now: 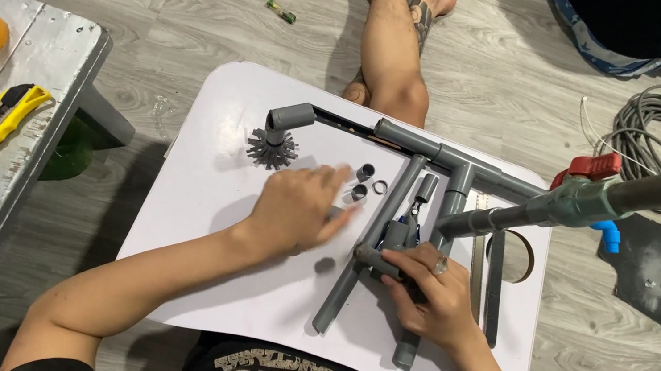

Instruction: Assembling a complex structure using various PVC pipe segments, elbows, T-junctions, and valves on a white board.

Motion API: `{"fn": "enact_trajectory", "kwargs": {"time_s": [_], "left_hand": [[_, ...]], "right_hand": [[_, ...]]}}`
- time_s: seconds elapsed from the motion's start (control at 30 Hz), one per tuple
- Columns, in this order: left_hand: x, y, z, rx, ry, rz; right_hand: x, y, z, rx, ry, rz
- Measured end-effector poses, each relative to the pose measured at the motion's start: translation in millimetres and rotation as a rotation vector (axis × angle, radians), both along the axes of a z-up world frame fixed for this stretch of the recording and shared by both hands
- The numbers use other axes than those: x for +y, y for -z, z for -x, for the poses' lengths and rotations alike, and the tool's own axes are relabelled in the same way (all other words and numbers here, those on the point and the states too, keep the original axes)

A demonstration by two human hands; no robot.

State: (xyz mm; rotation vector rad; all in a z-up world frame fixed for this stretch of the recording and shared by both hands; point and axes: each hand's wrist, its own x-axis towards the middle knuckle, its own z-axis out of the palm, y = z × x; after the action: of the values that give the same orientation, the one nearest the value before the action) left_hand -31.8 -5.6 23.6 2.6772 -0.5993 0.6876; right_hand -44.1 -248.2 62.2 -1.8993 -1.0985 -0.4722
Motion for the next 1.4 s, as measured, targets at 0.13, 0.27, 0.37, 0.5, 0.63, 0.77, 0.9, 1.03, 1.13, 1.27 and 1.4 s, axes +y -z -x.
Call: {"fn": "enact_trajectory", "kwargs": {"time_s": [0.13, 0.27, 0.37, 0.5, 0.63, 0.77, 0.9, 1.03, 1.13, 1.27, 1.4], "left_hand": [[-13.8, 4.6, 2.3, -0.129, 0.495, 0.134], [-20.5, -3.2, 11.0, -0.167, 0.578, 0.112], [-16.9, 10.2, 6.6, -0.145, 0.516, 0.073], [-7.2, 14.6, -4.5, -0.083, 0.394, -0.009], [-8.0, 25.1, -8.3, -0.067, 0.385, -0.018], [-7.6, 22.8, -9.8, 0.01, 0.391, -0.007], [-5.8, 27.4, -12.3, 0.067, 0.381, -0.016], [-4.0, 15.0, -10.4, 0.087, 0.376, -0.02], [-3.4, 10.0, -9.3, 0.095, 0.373, -0.018], [-2.0, 5.4, -10.1, 0.101, 0.395, 0.002], [-0.1, 6.1, -9.8, 0.083, 0.401, 0.002]], "right_hand": [[-1.5, 5.9, 0.8, -0.094, 0.018, 0.006], [-1.0, 10.2, 1.1, -0.164, -0.007, 0.007], [-11.0, 31.4, -1.4, -0.166, 0.029, -0.036], [-40.7, 57.0, -10.7, -0.266, 0.176, -0.216], [-59.8, 64.3, -16.2, -0.236, 0.324, -0.403], [-55.1, 45.0, -18.8, 0.03, 0.505, -0.367], [-47.8, 39.8, -22.6, 0.221, 0.618, -0.171], [-55.2, 55.8, -29.0, 0.195, 0.623, -0.091], [-44.4, 41.6, -28.4, 0.233, 0.606, 0.026], [-43.0, 37.7, -29.1, 0.328, 0.594, -0.019], [-41.1, 41.4, -27.9, 0.382, 0.545, -0.112]]}}
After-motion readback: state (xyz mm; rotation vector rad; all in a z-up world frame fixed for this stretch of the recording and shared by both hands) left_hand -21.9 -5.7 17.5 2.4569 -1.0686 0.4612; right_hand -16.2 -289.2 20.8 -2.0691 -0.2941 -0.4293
